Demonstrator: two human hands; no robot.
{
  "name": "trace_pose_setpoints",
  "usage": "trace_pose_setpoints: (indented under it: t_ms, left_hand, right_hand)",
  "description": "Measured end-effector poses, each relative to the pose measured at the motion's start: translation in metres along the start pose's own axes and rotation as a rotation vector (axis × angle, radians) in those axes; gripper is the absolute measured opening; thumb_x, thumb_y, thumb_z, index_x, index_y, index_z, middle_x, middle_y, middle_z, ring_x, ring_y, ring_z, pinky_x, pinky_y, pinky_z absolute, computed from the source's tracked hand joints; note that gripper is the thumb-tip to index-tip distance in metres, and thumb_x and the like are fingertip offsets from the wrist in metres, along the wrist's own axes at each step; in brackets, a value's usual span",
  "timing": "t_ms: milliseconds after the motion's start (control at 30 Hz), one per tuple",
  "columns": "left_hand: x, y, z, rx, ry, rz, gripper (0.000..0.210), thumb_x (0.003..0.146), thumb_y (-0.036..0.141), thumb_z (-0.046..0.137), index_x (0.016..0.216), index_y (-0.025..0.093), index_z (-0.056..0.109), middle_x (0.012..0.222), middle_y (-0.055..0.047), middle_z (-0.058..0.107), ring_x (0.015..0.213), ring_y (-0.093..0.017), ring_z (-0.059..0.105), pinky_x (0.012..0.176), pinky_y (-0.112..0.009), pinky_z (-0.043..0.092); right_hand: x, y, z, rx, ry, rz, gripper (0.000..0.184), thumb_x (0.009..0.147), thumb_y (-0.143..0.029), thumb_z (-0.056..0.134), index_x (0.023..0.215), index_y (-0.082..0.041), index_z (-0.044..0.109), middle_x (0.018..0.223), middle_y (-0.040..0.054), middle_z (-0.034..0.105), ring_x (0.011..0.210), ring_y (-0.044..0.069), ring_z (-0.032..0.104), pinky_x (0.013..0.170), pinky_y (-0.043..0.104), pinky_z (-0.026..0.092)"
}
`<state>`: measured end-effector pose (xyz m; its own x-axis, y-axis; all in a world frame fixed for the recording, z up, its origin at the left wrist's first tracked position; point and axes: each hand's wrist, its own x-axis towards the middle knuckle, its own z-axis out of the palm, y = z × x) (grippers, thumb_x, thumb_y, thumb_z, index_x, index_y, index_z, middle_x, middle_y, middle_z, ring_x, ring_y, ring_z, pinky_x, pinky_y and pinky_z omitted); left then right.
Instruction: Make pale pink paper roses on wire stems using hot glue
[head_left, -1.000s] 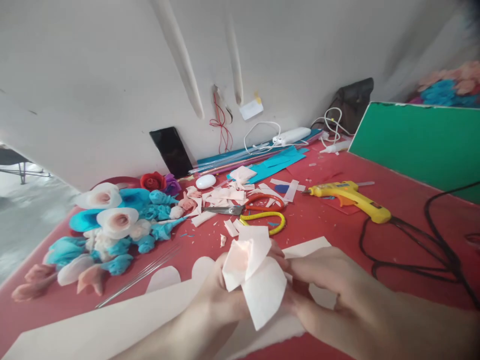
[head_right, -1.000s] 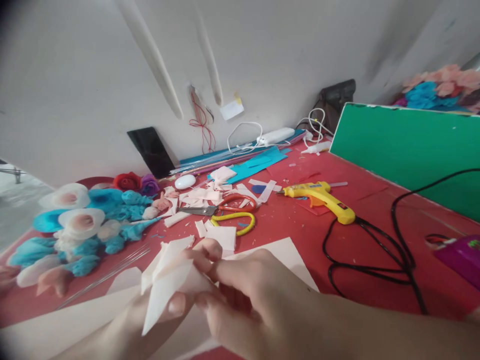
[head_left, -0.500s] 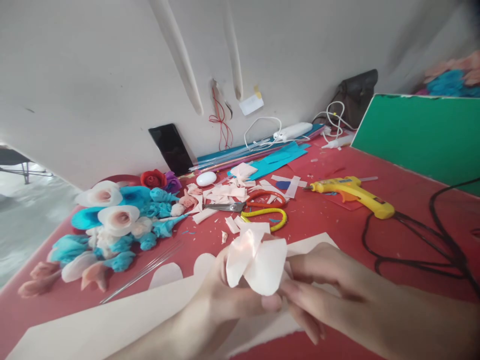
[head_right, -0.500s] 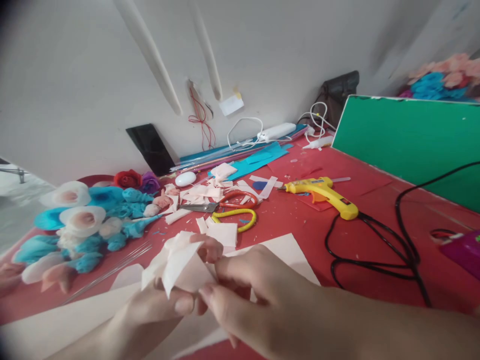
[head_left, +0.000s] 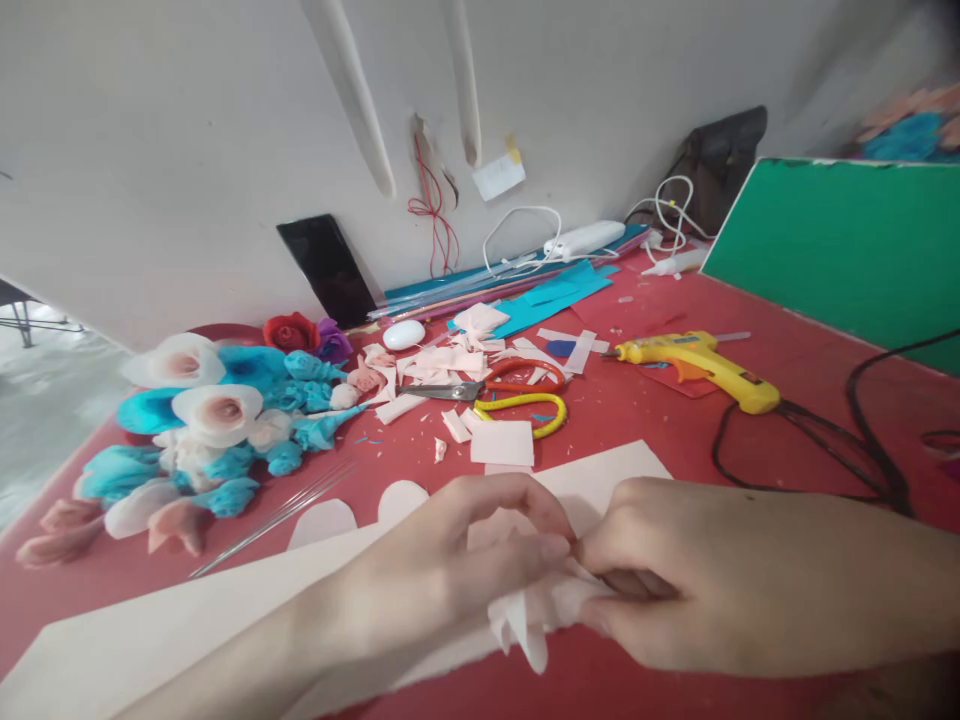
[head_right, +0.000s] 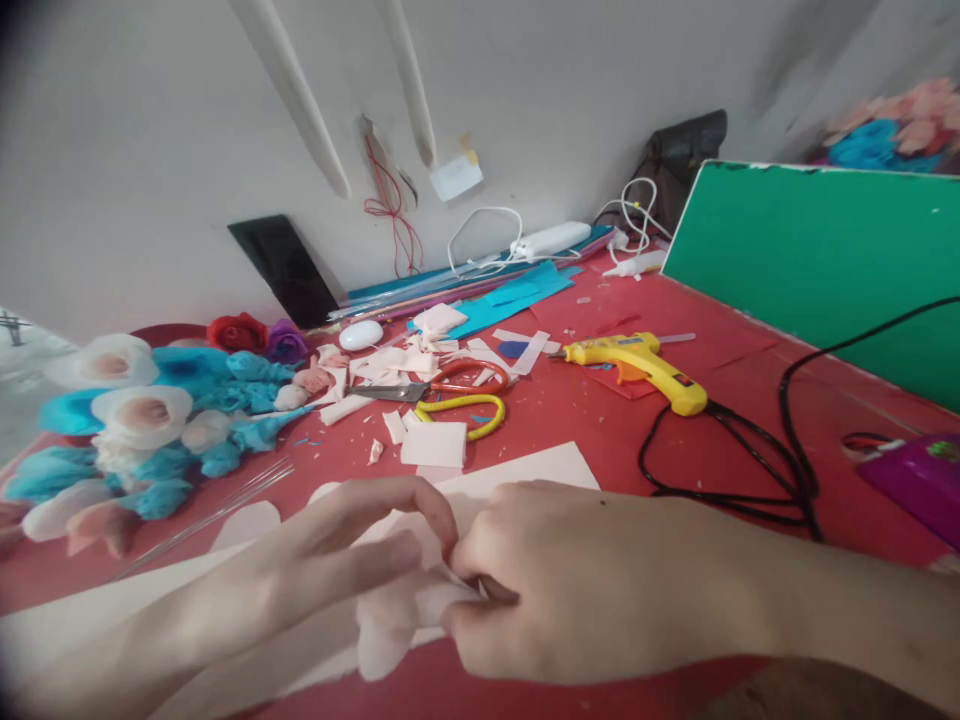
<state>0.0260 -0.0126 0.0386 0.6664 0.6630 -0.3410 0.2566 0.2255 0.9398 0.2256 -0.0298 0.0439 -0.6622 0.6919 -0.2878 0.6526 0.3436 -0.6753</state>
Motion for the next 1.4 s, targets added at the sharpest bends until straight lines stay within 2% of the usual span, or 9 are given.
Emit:
trace_pose_setpoints:
  t_ms: [167,300,367,433,533,733,1100,1267,1400]
  left_hand:
    - [-0.006,0.004,0.006,0.189,0.121,0.006,0.026,0.083,0.046,0.052,0.089,0.021,0.057,0.091,-0.001,0.063,0.086,-0.02,0.057,0.073,-0.026,0.042]
    - [-0.012,0.005,0.002,0.555,0.428,0.398,0.023,0.082,0.034,0.057,0.103,0.026,0.053,0.106,0.0,0.059,0.102,-0.021,0.051,0.089,-0.027,0.037]
    - [-0.015,0.005,0.004,0.775,0.501,0.601,0.031,0.076,0.023,0.064,0.104,0.026,0.051,0.106,-0.001,0.058,0.105,-0.022,0.048,0.094,-0.027,0.034]
    - [-0.017,0.004,0.008,0.921,0.55,0.716,0.036,0.072,0.015,0.065,0.103,0.025,0.05,0.104,-0.002,0.057,0.105,-0.022,0.048,0.099,-0.029,0.03]
    - [-0.018,0.003,0.012,1.014,0.594,0.753,0.042,0.071,0.006,0.06,0.107,0.025,0.047,0.105,-0.003,0.057,0.106,-0.021,0.047,0.106,-0.031,0.024]
    - [-0.021,0.002,0.01,1.073,0.606,0.754,0.052,0.067,0.0,0.05,0.114,0.021,0.043,0.107,-0.004,0.055,0.109,-0.021,0.045,0.112,-0.036,0.017]
    - [-0.022,0.008,0.0,1.137,0.568,0.848,0.052,0.065,-0.004,0.049,0.113,0.016,0.048,0.107,-0.002,0.056,0.108,-0.017,0.048,0.116,-0.034,0.017]
    - [-0.029,0.012,-0.006,1.046,0.441,0.86,0.057,0.063,-0.006,0.045,0.116,0.016,0.048,0.11,-0.002,0.056,0.112,-0.017,0.048,0.115,-0.032,0.023]
    - [-0.033,0.014,-0.009,0.989,0.368,0.771,0.061,0.064,-0.002,0.038,0.121,0.016,0.046,0.119,0.0,0.056,0.123,-0.014,0.041,0.11,-0.02,0.031]
  right_hand:
    - [-0.001,0.001,0.007,0.017,0.103,-0.024,0.02,0.083,-0.025,0.051,0.066,-0.016,0.057,0.065,-0.0021,0.056,0.054,0.006,0.047,0.046,0.017,0.028]
    - [0.001,0.005,0.012,0.099,0.265,0.003,0.024,0.088,-0.032,0.047,0.076,-0.018,0.062,0.066,-0.0006,0.055,0.06,0.01,0.05,0.054,0.02,0.034]
    - [0.003,0.005,0.014,0.153,0.295,0.029,0.032,0.09,-0.039,0.045,0.073,-0.017,0.06,0.06,-0.0012,0.05,0.055,0.009,0.045,0.05,0.02,0.032]
    - [0.004,0.004,0.015,0.213,0.276,0.016,0.036,0.092,-0.042,0.041,0.071,-0.017,0.057,0.058,-0.0029,0.044,0.052,0.008,0.039,0.047,0.019,0.029]
    - [0.005,0.002,0.014,0.248,0.25,-0.025,0.035,0.094,-0.041,0.038,0.073,-0.018,0.054,0.059,-0.0039,0.041,0.053,0.007,0.035,0.046,0.018,0.028]
    - [0.004,0.001,0.016,0.229,0.283,-0.057,0.034,0.093,-0.038,0.04,0.067,-0.017,0.048,0.056,-0.0045,0.035,0.052,0.007,0.033,0.047,0.02,0.025]
    - [0.002,-0.004,0.016,0.123,0.351,-0.043,0.037,0.091,-0.033,0.043,0.057,-0.017,0.04,0.052,-0.0037,0.041,0.049,0.007,0.038,0.042,0.017,0.028]
    - [-0.003,-0.001,0.018,0.066,0.404,-0.048,0.038,0.091,-0.036,0.043,0.058,-0.017,0.044,0.054,-0.0022,0.046,0.049,0.007,0.042,0.042,0.017,0.031]
    - [-0.012,0.014,0.03,0.033,0.452,-0.077,0.021,0.087,-0.031,0.05,0.071,-0.018,0.057,0.068,-0.0002,0.057,0.06,0.01,0.052,0.049,0.017,0.038]
